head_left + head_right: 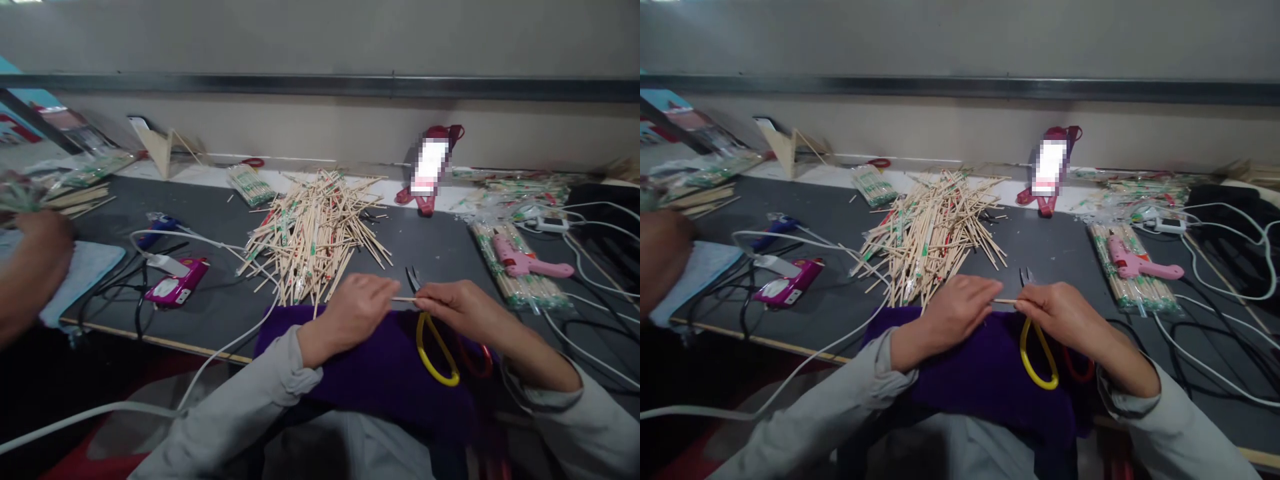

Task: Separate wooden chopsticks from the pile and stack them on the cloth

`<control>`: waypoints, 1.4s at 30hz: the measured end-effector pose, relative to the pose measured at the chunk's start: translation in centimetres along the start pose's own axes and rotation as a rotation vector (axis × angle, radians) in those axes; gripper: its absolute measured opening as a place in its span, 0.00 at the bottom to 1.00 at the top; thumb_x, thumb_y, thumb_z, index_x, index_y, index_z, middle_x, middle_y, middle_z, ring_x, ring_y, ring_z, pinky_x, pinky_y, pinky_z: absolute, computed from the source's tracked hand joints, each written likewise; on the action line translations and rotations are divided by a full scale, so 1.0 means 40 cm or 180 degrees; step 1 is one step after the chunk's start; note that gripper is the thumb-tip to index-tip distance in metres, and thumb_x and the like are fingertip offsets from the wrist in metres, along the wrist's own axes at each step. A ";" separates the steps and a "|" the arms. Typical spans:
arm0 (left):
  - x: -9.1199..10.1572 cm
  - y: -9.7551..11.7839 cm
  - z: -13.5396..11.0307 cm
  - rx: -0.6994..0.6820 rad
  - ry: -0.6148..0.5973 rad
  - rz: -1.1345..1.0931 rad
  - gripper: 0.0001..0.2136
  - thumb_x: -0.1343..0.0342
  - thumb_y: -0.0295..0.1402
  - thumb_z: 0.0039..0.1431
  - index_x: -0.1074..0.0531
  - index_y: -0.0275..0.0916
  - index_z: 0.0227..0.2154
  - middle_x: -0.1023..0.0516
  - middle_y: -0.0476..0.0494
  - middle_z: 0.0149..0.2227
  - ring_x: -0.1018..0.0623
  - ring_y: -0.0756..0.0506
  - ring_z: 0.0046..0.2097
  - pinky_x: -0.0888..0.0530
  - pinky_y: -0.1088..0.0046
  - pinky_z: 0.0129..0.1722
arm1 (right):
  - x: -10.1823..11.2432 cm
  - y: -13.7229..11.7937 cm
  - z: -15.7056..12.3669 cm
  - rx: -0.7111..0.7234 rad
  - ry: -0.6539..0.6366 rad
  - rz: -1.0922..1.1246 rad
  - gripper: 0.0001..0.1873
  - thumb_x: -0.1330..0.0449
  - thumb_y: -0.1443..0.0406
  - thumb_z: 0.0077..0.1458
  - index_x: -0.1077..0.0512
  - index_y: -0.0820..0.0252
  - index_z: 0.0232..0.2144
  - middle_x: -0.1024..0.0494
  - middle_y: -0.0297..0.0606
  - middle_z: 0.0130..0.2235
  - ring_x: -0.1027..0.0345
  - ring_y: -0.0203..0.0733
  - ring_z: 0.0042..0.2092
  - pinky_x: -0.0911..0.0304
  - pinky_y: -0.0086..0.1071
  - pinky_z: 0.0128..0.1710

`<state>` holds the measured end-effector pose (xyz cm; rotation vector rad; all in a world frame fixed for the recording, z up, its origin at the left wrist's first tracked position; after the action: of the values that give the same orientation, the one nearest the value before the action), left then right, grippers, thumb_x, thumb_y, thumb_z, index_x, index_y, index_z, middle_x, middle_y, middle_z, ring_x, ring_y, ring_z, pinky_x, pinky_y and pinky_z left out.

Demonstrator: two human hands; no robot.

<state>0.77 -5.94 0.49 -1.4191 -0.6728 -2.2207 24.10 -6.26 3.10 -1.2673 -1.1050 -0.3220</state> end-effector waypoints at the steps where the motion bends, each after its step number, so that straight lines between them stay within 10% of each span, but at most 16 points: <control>1: -0.013 0.019 0.017 -0.0010 -0.0177 -0.0211 0.16 0.57 0.32 0.67 0.32 0.34 0.54 0.22 0.38 0.44 0.24 0.43 0.46 0.31 0.62 0.48 | 0.007 -0.013 -0.004 0.0027 0.0059 -0.0094 0.15 0.47 0.55 0.61 0.25 0.56 0.31 0.25 0.34 0.27 0.35 0.37 0.28 0.44 0.29 0.28; 11: -0.068 0.005 0.133 0.1150 -0.0055 -0.2990 0.12 0.49 0.37 0.64 0.23 0.38 0.40 0.19 0.45 0.36 0.20 0.48 0.37 0.28 0.75 0.37 | 0.057 0.014 0.012 -0.0320 0.2276 0.1936 0.10 0.32 0.60 0.47 0.27 0.58 0.30 0.29 0.30 0.23 0.37 0.32 0.23 0.44 0.25 0.19; 18: -0.113 -0.033 0.159 0.2190 0.0118 -0.4804 0.10 0.43 0.36 0.57 0.27 0.34 0.38 0.20 0.41 0.33 0.20 0.50 0.31 0.29 0.78 0.30 | 0.027 0.043 0.158 -0.0222 0.2229 0.3283 0.12 0.30 0.61 0.43 0.24 0.60 0.32 0.25 0.32 0.28 0.33 0.31 0.25 0.40 0.24 0.21; 34: -0.046 -0.090 0.130 0.1809 0.0678 -0.4159 0.13 0.36 0.40 0.51 0.19 0.38 0.36 0.18 0.44 0.34 0.21 0.46 0.38 0.28 0.72 0.38 | 0.057 -0.095 0.165 0.1066 0.2729 0.0964 0.03 0.37 0.64 0.55 0.23 0.56 0.32 0.24 0.33 0.29 0.31 0.34 0.29 0.36 0.30 0.27; 42: -0.066 -0.094 0.116 0.1829 0.0545 -0.3824 0.12 0.38 0.41 0.53 0.19 0.39 0.37 0.19 0.45 0.34 0.22 0.48 0.35 0.28 0.72 0.36 | 0.061 -0.083 0.183 0.1083 0.2487 0.1098 0.04 0.39 0.63 0.58 0.25 0.56 0.34 0.26 0.31 0.28 0.32 0.32 0.26 0.37 0.28 0.25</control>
<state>2.94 0.05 -0.91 -0.4986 -2.2889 -2.4546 19.35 -0.12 6.30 -0.8755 -0.2494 -0.3096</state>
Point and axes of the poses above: each hand's wrist, its own z-axis towards the middle knuckle, its own x-axis out of the back of the hand, y = z × x, the point moved 1 cm from there along z, towards the middle knuckle
